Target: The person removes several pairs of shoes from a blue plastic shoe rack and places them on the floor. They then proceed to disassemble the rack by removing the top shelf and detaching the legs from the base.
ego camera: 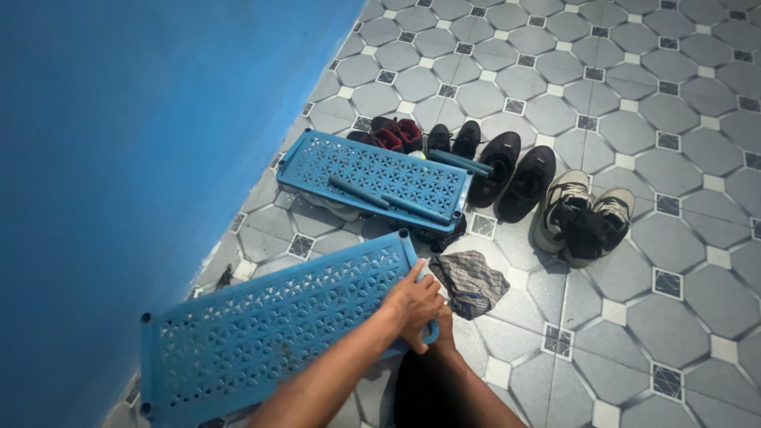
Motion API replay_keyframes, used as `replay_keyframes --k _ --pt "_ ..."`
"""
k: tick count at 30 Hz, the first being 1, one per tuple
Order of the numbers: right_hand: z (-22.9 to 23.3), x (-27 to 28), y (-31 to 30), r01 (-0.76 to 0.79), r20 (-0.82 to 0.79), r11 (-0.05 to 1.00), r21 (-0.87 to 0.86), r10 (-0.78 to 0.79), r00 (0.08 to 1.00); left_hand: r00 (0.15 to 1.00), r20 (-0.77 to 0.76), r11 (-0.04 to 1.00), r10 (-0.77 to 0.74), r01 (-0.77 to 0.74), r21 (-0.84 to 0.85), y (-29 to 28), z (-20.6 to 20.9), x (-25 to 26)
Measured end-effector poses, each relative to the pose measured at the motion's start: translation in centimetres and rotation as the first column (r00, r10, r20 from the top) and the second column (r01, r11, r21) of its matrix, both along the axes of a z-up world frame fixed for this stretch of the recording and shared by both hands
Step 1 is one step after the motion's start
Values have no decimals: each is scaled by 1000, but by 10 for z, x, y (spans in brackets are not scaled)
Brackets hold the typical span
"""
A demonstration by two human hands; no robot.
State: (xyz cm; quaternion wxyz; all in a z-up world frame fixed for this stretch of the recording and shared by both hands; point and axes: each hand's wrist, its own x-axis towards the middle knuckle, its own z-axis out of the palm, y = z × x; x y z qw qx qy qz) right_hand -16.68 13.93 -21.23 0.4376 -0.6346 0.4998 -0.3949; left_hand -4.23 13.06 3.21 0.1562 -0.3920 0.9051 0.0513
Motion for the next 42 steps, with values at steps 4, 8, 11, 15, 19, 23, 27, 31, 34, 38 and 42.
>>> replay_keyframes --k 4,8,11,15,19,23,27,31,34,38,42 --pt "-2 -8 8 6 81 997 -75 0 997 999 -39 997 23 -26 -71 6 -5 -3" --pt "4 -16 8 68 -59 992 -105 -74 995 998 -47 997 29 -33 -74 9 -2 -5" --pt "15 -23 -4 59 -136 966 -253 -96 986 999 -22 996 30 -32 -81 7 2 -15" --pt "27 -41 -28 134 -280 959 -251 -205 938 987 -132 976 93 -117 -184 3 -2 -32" --pt "30 -50 -31 235 -39 926 -295 -257 966 990 -75 977 121 -132 -168 -7 -19 -47" --pt "32 -56 -42 223 -38 915 -336 -250 968 981 -151 963 122 -153 -220 -27 -39 -53" --pt "39 -60 -58 196 1 933 -300 -206 979 993 -45 967 107 -114 -230 -43 -45 -57" --pt "60 -48 -52 302 23 920 -251 -307 952 993 -25 968 112 -115 -222 -56 -33 -59" --pt "70 -40 -41 378 93 882 -281 -367 925 989 55 981 134 -125 -147 -67 -31 -69" --pt "58 -39 -47 320 107 864 -388 -302 947 988 102 984 113 -97 -151 -79 -51 -77" --pt "26 -50 -61 241 37 914 -326 -242 970 993 93 978 76 -56 -201 -91 -73 -83"
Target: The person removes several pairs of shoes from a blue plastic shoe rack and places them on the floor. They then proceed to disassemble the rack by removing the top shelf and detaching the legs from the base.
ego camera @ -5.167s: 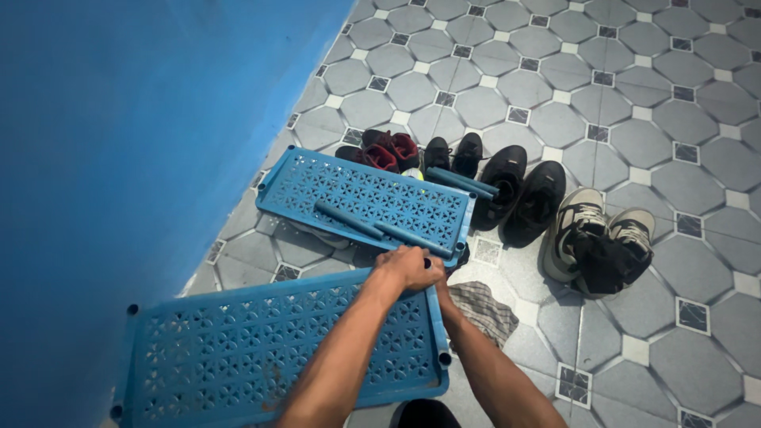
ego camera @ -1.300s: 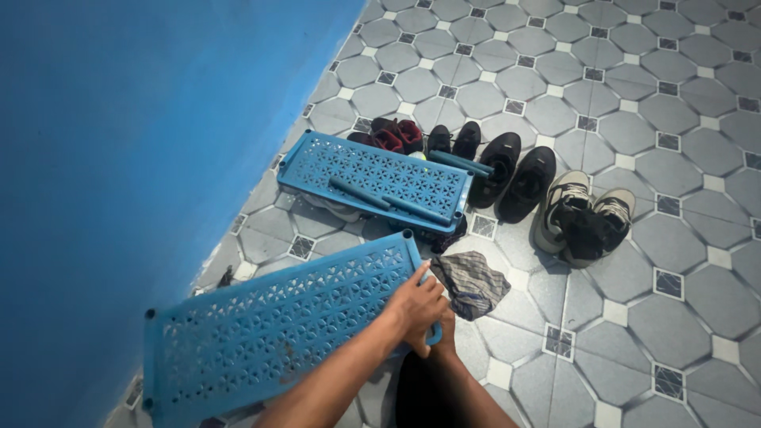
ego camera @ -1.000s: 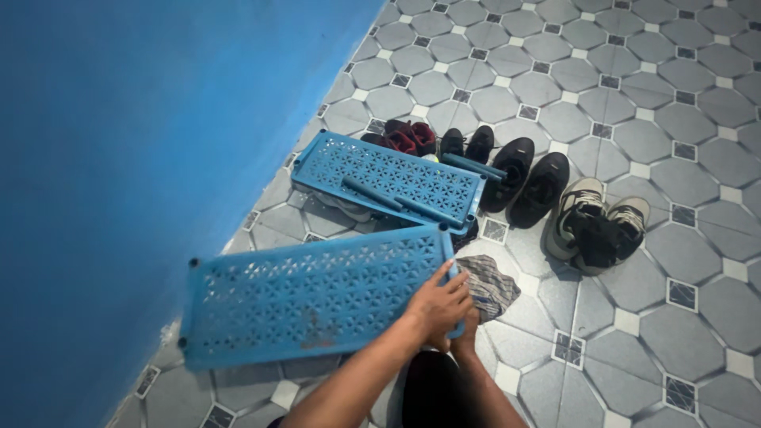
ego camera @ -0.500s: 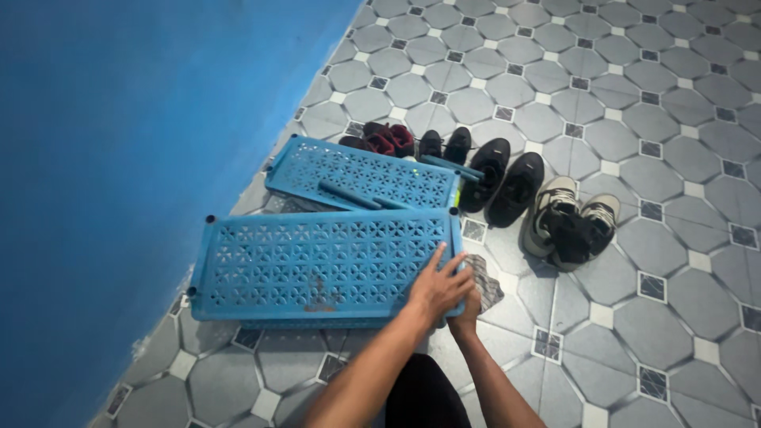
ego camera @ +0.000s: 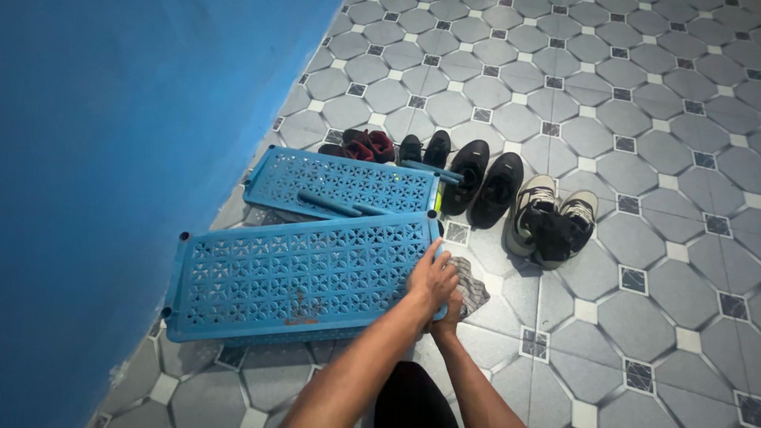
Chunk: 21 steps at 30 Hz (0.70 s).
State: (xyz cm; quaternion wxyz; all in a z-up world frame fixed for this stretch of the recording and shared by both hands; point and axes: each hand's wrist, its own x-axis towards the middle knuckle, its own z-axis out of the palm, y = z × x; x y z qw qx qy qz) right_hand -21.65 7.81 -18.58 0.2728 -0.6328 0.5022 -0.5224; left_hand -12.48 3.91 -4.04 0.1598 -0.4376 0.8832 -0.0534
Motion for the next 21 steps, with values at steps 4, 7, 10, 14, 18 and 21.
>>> replay_keyframes --k 4,7,10,14,18,21 --pt "-13 -9 -12 67 -40 994 87 -64 997 998 -50 997 -41 38 -60 1 7 4" --pt "-1 -14 -3 35 66 976 217 -51 997 993 64 992 -101 95 88 -2 37 11" --pt "24 -16 -4 -125 180 967 221 85 980 987 90 980 -130 115 161 -4 73 20" --pt "52 -12 0 -99 15 984 150 98 995 995 -5 982 -96 95 164 10 87 24" --pt "72 -25 9 -155 -35 966 209 166 986 997 -13 995 -71 71 68 20 67 22" --pt "89 -41 14 -328 -82 939 102 336 938 998 -2 998 -61 61 18 26 58 22"
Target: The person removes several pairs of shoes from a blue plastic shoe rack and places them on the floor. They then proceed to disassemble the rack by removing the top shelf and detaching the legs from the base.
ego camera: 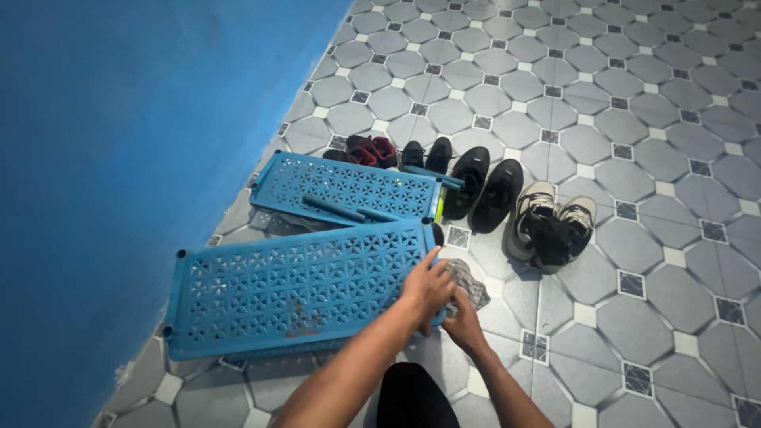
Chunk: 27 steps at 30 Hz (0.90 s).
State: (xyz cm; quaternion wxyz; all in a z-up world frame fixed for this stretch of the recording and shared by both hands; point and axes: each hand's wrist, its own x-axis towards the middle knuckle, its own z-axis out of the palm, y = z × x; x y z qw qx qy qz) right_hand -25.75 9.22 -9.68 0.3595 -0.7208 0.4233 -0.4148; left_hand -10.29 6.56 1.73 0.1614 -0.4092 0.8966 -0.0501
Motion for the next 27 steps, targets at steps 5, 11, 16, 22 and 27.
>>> replay_keyframes --k 5,11,16,22,27 --pt "19 -31 -2 -38 -294 988 149 80 952 993 118 990 8 -25 142 5 9 4" --pt "14 -38 -1 41 -266 937 346 56 962 988 151 985 21 -47 166 12 26 6" --pt "3 -42 -9 59 -178 923 381 11 984 988 137 991 73 -88 105 20 28 6" --pt "24 -38 -36 114 -5 940 322 -118 993 985 22 977 173 -175 118 33 40 22" --pt "68 -18 -68 106 124 929 355 -159 980 902 -310 950 302 -313 14 43 37 59"
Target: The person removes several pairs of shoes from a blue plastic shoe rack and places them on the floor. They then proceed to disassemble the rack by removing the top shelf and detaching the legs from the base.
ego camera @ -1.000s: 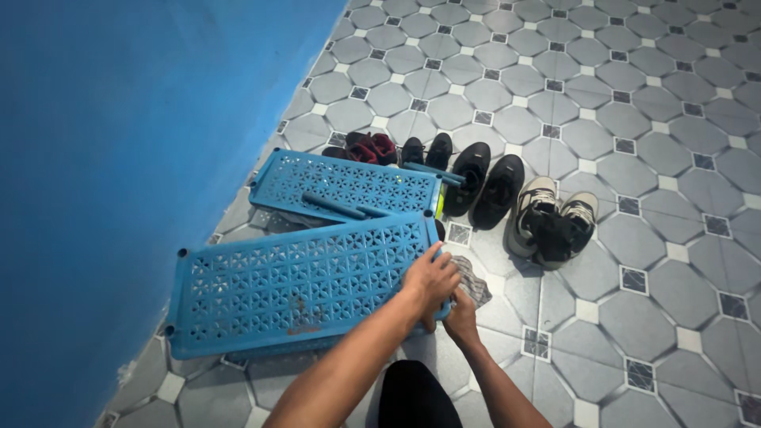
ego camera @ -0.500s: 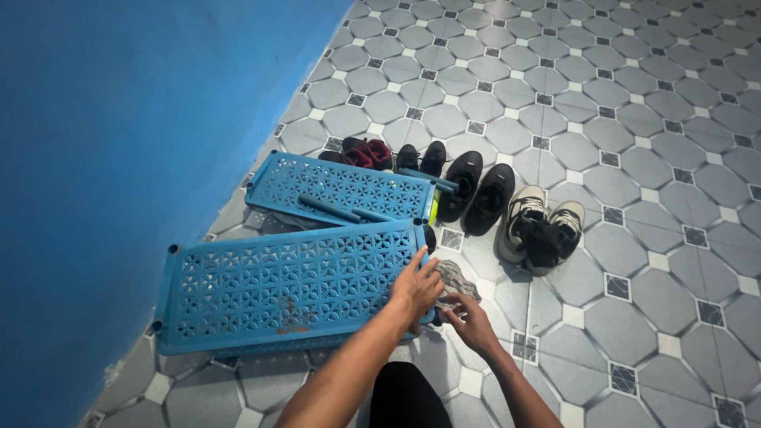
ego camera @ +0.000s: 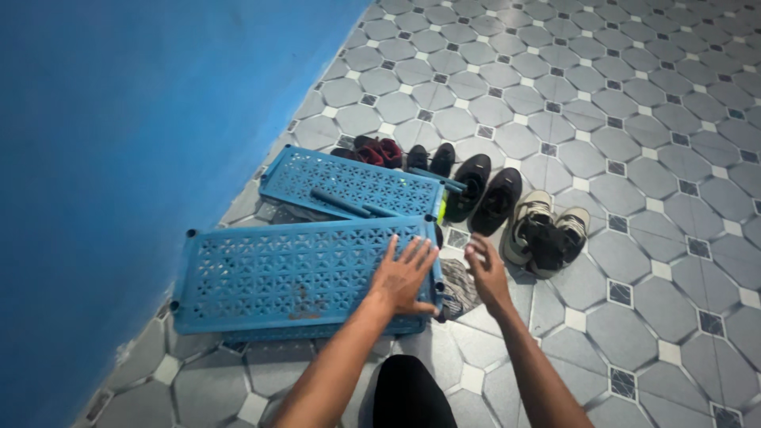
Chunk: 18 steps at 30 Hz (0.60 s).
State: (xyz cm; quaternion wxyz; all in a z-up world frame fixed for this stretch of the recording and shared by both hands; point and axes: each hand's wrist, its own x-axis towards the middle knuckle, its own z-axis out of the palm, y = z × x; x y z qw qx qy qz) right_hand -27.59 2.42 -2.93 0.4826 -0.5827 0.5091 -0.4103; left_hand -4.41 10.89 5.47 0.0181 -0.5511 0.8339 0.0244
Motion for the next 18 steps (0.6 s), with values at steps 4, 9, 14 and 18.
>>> replay_keyframes --k 4,9,14,18 --pt "35 31 -17 -41 85 998 -51 45 995 974 -173 985 147 -160 -65 10 -9 36" --pt "73 96 -13 -183 51 970 -163 193 980 894 -299 917 334 -382 -117 38 -16 94" --pt "100 194 15 -365 -103 908 -207 351 931 794 -383 819 472 -556 -142 74 -9 158" --pt "111 272 46 -510 -173 832 -220 481 859 692 -404 723 598 -684 -101 106 -2 212"
